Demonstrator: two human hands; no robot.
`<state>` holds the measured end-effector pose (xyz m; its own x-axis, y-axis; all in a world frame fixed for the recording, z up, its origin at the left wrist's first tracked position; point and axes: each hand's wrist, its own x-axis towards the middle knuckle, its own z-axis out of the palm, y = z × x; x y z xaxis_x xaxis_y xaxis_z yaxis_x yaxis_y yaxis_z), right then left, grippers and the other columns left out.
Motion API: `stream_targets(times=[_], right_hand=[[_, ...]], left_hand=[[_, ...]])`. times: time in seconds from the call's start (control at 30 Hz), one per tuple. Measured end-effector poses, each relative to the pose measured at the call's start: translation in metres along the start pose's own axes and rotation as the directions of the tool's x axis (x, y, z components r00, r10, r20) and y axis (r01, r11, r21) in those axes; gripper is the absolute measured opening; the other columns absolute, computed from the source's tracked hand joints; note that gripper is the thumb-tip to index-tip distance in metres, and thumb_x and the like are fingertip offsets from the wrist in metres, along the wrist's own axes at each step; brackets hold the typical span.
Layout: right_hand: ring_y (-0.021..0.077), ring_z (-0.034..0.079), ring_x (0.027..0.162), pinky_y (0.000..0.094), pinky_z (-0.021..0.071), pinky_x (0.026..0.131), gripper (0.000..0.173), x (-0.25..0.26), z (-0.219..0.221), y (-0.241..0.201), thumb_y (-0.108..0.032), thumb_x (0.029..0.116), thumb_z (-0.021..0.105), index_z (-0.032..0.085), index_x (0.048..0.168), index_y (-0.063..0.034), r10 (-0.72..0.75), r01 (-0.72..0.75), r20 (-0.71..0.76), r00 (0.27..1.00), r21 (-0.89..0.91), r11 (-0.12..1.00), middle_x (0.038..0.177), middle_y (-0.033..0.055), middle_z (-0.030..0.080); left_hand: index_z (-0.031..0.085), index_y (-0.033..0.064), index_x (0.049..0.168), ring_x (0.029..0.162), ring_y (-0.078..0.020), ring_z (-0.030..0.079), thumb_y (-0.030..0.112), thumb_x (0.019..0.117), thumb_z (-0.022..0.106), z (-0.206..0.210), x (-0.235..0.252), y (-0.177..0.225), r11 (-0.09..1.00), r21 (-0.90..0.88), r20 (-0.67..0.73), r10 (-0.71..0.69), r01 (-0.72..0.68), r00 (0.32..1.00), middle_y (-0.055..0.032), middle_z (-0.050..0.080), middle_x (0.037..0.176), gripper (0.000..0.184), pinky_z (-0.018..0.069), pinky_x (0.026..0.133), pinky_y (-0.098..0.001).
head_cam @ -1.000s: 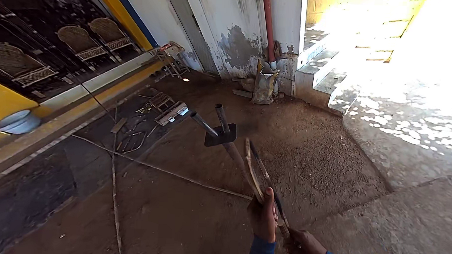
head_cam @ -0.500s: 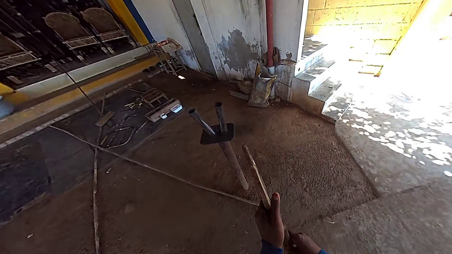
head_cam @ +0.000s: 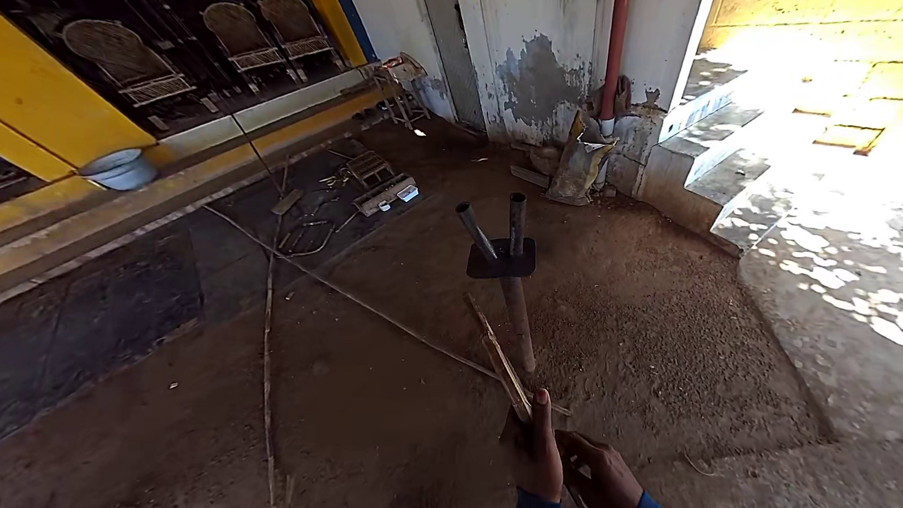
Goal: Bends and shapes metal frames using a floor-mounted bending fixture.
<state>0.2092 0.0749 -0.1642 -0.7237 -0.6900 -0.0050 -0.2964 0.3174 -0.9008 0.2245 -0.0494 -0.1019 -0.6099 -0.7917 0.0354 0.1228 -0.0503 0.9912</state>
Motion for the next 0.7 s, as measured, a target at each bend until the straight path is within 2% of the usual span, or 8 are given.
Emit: stream_targets(times=[0.13,0.27,0.33,0.43,0.5,0.53,0.63,0.7], right_hand=[[0.0210,0.074,0.094,0.0467,0.0631,0.079,0.022,0.058,-0.016,-0.027,-0.015,0.0980,0.067,0.073,0.119,-0.0121,-0.279,0.278,-0.078,0.957,-0.025,0.960,0.116,0.0088,0.073],[0.0199,0.069,0.114,0.0406,0.0605,0.096,0.040,0.119,-0.059,-0.049,-0.020,0.0919,0.078,0.068,0.128,-0.0054,-0.376,0.381,-0.082,0.923,0.053,0.923,0.135,0.0144,0.065],[0.0204,0.070,0.112,0.0420,0.0613,0.092,0.040,0.148,-0.083,-0.048,-0.024,0.0908,0.079,0.069,0.125,-0.0052,-0.407,0.410,-0.067,0.911,0.054,0.910,0.132,0.0143,0.067],[0.0191,0.073,0.103,0.0396,0.0623,0.087,0.025,0.187,-0.117,-0.034,-0.023,0.0949,0.075,0.074,0.113,-0.0057,-0.458,0.461,-0.065,0.887,0.057,0.886,0.118,0.0129,0.073],[0.0212,0.071,0.108,0.0408,0.0605,0.092,0.026,0.205,-0.130,-0.025,-0.023,0.0957,0.073,0.074,0.114,-0.0049,-0.445,0.445,-0.021,0.895,0.066,0.893,0.118,0.0135,0.072],[0.0246,0.069,0.113,0.0440,0.0587,0.096,0.031,0.209,-0.135,-0.020,-0.025,0.0944,0.074,0.073,0.116,-0.0031,-0.417,0.415,0.011,0.909,0.075,0.907,0.120,0.0155,0.071],[0.0311,0.070,0.106,0.0512,0.0573,0.091,0.032,0.224,-0.149,-0.020,-0.023,0.0888,0.074,0.073,0.107,0.0024,-0.319,0.312,0.059,0.946,0.105,0.944,0.108,0.0195,0.073],[0.0294,0.072,0.104,0.0496,0.0575,0.093,0.031,0.234,-0.150,-0.021,-0.023,0.0934,0.069,0.073,0.109,0.0034,-0.273,0.270,0.011,0.962,0.113,0.956,0.106,0.0176,0.075]], left_hand=[[0.064,0.0049,0.087,0.040,-0.0106,0.046,0.037,0.0987,0.067,0.016,0.044,0.039,0.983,-0.010,0.034,0.182,-0.182,0.983,0.0009,0.049,0.054,0.034,0.0441,0.039,-0.0279],[0.063,0.0089,0.084,0.040,-0.0075,0.044,0.041,0.0983,0.068,0.056,0.093,0.065,0.964,-0.032,0.039,0.266,-0.265,0.963,0.0035,0.048,0.053,0.036,0.0409,0.039,-0.0242],[0.063,0.0113,0.083,0.041,-0.0067,0.045,0.044,0.0976,0.069,0.080,0.110,0.066,0.952,-0.026,0.005,0.304,-0.304,0.953,0.0046,0.048,0.054,0.036,0.0417,0.039,-0.0238],[0.069,0.0107,0.092,0.058,-0.0077,0.062,0.043,0.0968,0.070,0.114,0.133,0.062,0.928,-0.021,0.000,0.373,-0.373,0.928,0.0031,0.064,0.068,0.033,0.0572,0.058,-0.0252],[0.069,0.0079,0.103,0.069,-0.0097,0.066,0.044,0.0971,0.069,0.129,0.146,0.058,0.932,-0.010,0.022,0.362,-0.362,0.932,0.0007,0.068,0.079,0.037,0.0600,0.068,-0.0271],[0.069,0.0069,0.105,0.066,-0.0099,0.064,0.045,0.0975,0.068,0.135,0.150,0.052,0.939,-0.012,0.019,0.344,-0.344,0.939,0.0004,0.066,0.077,0.038,0.0594,0.065,-0.0278],[0.068,0.0096,0.093,0.060,-0.0075,0.062,0.046,0.0962,0.069,0.157,0.155,0.039,0.966,0.013,0.002,0.260,-0.260,0.966,0.0025,0.064,0.070,0.037,0.0570,0.060,-0.0264],[0.068,0.0094,0.092,0.063,-0.0083,0.063,0.042,0.0976,0.069,0.165,0.162,0.039,0.973,-0.028,0.061,0.232,-0.231,0.971,0.0016,0.064,0.072,0.033,0.0582,0.063,-0.0279]])
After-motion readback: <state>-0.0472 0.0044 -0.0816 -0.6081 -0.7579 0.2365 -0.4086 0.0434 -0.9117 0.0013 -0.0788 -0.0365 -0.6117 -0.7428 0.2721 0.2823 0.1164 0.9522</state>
